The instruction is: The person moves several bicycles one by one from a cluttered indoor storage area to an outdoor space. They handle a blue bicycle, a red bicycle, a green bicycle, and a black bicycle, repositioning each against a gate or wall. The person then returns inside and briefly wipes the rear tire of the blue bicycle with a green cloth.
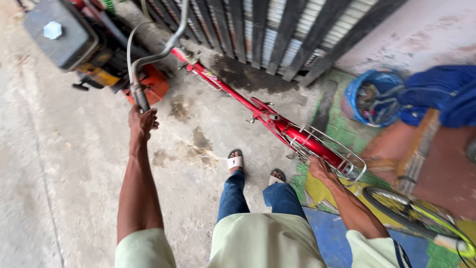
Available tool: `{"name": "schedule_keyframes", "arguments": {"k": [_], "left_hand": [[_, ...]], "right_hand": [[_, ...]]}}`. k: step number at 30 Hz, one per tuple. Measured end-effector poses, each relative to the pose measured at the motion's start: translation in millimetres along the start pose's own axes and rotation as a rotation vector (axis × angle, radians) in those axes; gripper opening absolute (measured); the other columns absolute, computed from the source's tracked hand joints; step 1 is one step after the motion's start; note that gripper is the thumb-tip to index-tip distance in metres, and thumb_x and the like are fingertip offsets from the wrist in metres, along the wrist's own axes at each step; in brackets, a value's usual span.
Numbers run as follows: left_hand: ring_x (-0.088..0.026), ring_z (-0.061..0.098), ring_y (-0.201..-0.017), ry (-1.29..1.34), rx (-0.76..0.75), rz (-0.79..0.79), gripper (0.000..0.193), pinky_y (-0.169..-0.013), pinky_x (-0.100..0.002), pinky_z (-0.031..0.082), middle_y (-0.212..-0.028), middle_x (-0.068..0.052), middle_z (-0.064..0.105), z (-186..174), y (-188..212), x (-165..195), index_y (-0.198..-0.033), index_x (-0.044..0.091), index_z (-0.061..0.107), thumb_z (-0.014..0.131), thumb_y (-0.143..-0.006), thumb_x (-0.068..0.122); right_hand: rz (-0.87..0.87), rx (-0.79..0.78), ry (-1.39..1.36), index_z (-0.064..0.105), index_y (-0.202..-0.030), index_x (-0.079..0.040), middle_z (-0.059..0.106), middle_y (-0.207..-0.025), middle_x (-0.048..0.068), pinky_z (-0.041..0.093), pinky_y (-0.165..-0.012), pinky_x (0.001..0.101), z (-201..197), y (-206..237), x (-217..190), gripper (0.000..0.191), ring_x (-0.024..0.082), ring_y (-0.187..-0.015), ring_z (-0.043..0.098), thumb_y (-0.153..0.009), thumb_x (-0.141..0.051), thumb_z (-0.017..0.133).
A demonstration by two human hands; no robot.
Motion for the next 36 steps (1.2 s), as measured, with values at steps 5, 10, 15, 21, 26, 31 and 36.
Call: {"name": "schedule_keyframes", "arguments": {"k": [5,10,15,21,26,31,36], "left_hand": [[-0.017,0.065,-0.055,-0.098,0.078,0.001,0.038,-0.048,-0.034,0.056,-0.077,-0.011,0.068,-27.7,-21.7,12.4,-0.122,0.001,0.059,0.075,-0.091,0.017],[-0.017,0.065,-0.057,-0.098,0.060,-0.061,0.045,-0.051,-0.034,0.056,-0.080,-0.011,0.069,-51.6,-42.5,7.9,-0.128,0.001,0.060,0.077,-0.090,0.017],[-0.016,0.067,-0.060,-0.124,0.044,-0.057,0.053,-0.052,-0.033,0.058,-0.079,-0.011,0.070,-77.4,-73.9,4.2,-0.136,0.005,0.056,0.076,-0.089,0.019],[-0.019,0.065,-0.063,-0.109,-0.006,-0.046,0.051,-0.052,-0.033,0.056,-0.089,-0.014,0.072,-89.0,-115.0,10.2,-0.138,0.004,0.060,0.074,-0.091,0.018],[-0.017,0.065,-0.060,-0.162,0.008,0.005,0.057,-0.049,-0.035,0.054,-0.088,-0.013,0.072,-114.9,-144.2,26.4,-0.140,0.007,0.057,0.077,-0.088,0.015],[-0.014,0.063,-0.059,-0.111,-0.056,0.054,0.049,-0.048,-0.033,0.050,-0.083,-0.011,0.071,-122.3,-172.8,21.4,-0.137,0.005,0.061,0.076,-0.091,0.014],[-0.014,0.063,-0.061,-0.143,-0.110,0.118,0.049,-0.051,-0.031,0.051,-0.087,-0.012,0.071,-128.5,-185.4,28.3,-0.135,0.001,0.064,0.081,-0.091,0.015]], "right_hand": [[-0.082,0.056,0.018,0.068,-0.103,-0.002,0.067,-0.098,0.035,0.052,-0.080,0.0627,2.9,-9.9,-23.4,0.021,0.055,-0.100,0.065,-0.093,-0.016,0.055],[-0.135,0.050,0.061,0.069,-0.098,0.000,0.068,-0.091,0.034,0.056,-0.075,0.0585,10.4,-18.3,-52.8,0.018,0.052,-0.094,0.069,-0.086,-0.010,0.061],[-0.044,0.004,0.046,0.068,-0.099,0.000,0.069,-0.094,0.031,0.056,-0.075,0.0566,25.1,-31.0,-73.9,0.017,0.049,-0.095,0.071,-0.084,-0.006,0.065],[-0.067,0.012,0.041,0.068,-0.099,-0.002,0.071,-0.099,0.028,0.055,-0.080,0.0551,46.0,-37.4,-107.8,0.015,0.048,-0.099,0.069,-0.087,-0.011,0.064],[0.063,-0.021,0.017,0.067,-0.108,-0.005,0.070,-0.100,0.030,0.054,-0.081,0.0586,56.6,-45.3,-114.6,0.020,0.050,-0.099,0.068,-0.094,-0.019,0.060],[0.038,0.007,0.052,0.067,-0.110,-0.006,0.070,-0.106,0.030,0.054,-0.084,0.0598,62.3,-47.6,-123.0,0.026,0.052,-0.101,0.066,-0.086,-0.011,0.060],[0.209,-0.096,0.038,0.066,-0.117,-0.008,0.068,-0.113,0.032,0.055,-0.084,0.0597,80.7,-44.4,-111.1,0.028,0.052,-0.105,0.066,-0.090,-0.011,0.060]]}}
Point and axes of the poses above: each hand's wrist, its own y-axis away from the middle knuckle, its own z-axis out of the palm, x = y × z, the point moved 10 cm from there along -y, towards the middle knuckle
